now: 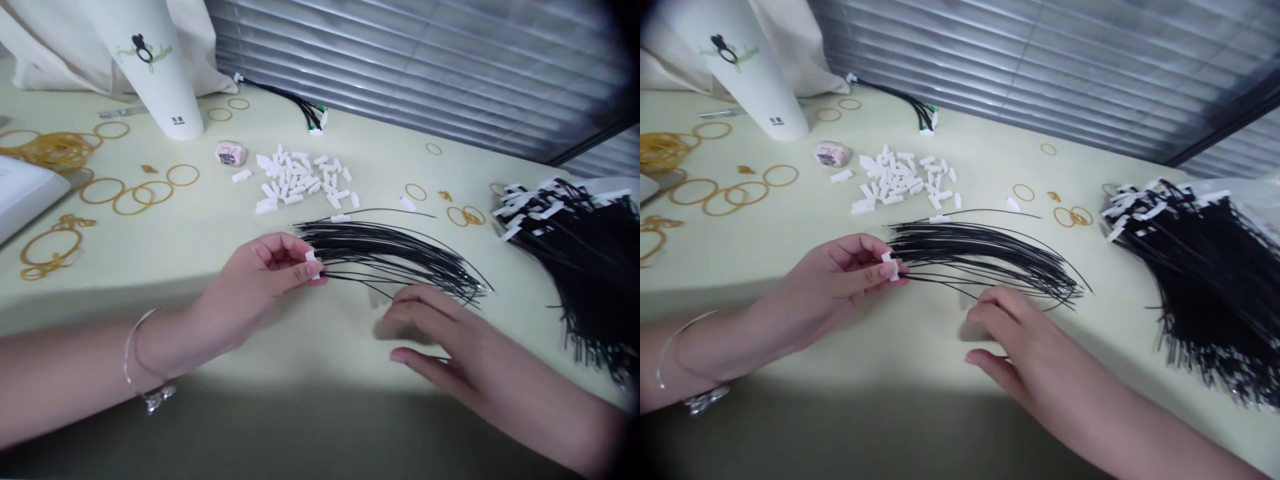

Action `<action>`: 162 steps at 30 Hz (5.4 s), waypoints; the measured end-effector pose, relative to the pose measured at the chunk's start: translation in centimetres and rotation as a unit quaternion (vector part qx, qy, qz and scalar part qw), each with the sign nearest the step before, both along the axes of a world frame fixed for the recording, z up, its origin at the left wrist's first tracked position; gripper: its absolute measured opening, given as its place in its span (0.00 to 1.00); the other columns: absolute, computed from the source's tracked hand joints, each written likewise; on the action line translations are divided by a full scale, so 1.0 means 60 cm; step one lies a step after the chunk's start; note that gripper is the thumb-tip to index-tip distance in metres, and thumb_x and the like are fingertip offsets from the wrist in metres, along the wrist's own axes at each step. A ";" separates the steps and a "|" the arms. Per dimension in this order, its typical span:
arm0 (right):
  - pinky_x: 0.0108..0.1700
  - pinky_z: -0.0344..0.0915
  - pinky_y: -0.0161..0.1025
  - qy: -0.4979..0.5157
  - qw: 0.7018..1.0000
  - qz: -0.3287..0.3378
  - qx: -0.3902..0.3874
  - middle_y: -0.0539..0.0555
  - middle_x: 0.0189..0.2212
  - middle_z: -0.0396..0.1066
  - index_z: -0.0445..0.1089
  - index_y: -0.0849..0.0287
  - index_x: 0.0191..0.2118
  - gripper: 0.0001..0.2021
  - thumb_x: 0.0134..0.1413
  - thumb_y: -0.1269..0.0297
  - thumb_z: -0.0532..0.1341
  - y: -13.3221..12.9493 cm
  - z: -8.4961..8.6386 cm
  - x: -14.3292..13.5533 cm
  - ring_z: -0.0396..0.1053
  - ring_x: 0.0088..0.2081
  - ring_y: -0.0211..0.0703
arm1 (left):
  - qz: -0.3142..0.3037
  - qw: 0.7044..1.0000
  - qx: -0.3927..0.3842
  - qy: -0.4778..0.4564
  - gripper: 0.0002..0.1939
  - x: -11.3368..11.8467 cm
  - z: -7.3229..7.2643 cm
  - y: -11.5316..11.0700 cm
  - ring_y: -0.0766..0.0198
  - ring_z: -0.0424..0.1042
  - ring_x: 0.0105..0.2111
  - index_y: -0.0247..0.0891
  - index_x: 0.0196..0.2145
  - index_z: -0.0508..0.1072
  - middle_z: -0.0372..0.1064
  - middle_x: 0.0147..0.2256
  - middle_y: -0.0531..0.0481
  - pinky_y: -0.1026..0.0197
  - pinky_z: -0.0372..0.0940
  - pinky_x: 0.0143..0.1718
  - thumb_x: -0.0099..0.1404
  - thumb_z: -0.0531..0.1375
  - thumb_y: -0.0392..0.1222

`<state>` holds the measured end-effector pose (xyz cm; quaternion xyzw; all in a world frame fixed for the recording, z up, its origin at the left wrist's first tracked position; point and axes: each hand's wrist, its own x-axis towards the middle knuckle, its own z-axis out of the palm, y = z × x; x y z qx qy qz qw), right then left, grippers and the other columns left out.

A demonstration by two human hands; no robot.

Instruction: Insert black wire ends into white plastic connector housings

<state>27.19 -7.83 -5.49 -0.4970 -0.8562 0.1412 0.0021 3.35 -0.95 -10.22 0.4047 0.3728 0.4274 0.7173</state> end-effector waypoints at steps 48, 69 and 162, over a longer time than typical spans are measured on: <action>0.29 0.54 0.34 0.122 0.984 0.007 0.130 0.50 0.24 0.64 0.68 0.63 0.25 0.09 0.53 0.74 0.55 0.054 -0.011 -0.098 0.60 0.27 0.34 | -0.077 0.996 -0.002 0.053 0.05 -0.002 0.012 -0.005 0.71 0.71 0.30 0.36 0.31 0.72 0.70 0.28 0.56 0.70 0.65 0.34 0.56 0.64 0.37; 0.31 0.55 0.33 0.142 0.973 -0.012 0.180 0.50 0.24 0.63 0.67 0.63 0.25 0.06 0.49 0.75 0.56 0.054 -0.034 -0.106 0.60 0.28 0.34 | -0.096 0.994 0.011 0.056 0.04 0.001 0.015 -0.005 0.70 0.70 0.31 0.36 0.31 0.69 0.67 0.28 0.56 0.67 0.65 0.37 0.57 0.61 0.37; 0.34 0.59 0.33 0.065 0.995 -0.023 0.076 0.49 0.31 0.69 0.70 0.59 0.33 0.03 0.51 0.67 0.60 0.139 0.016 -0.093 0.64 0.32 0.36 | -0.194 0.840 0.387 0.326 0.08 -0.005 0.008 -0.044 0.70 0.64 0.27 0.37 0.36 0.68 0.69 0.31 0.53 0.68 0.59 0.30 0.61 0.52 0.30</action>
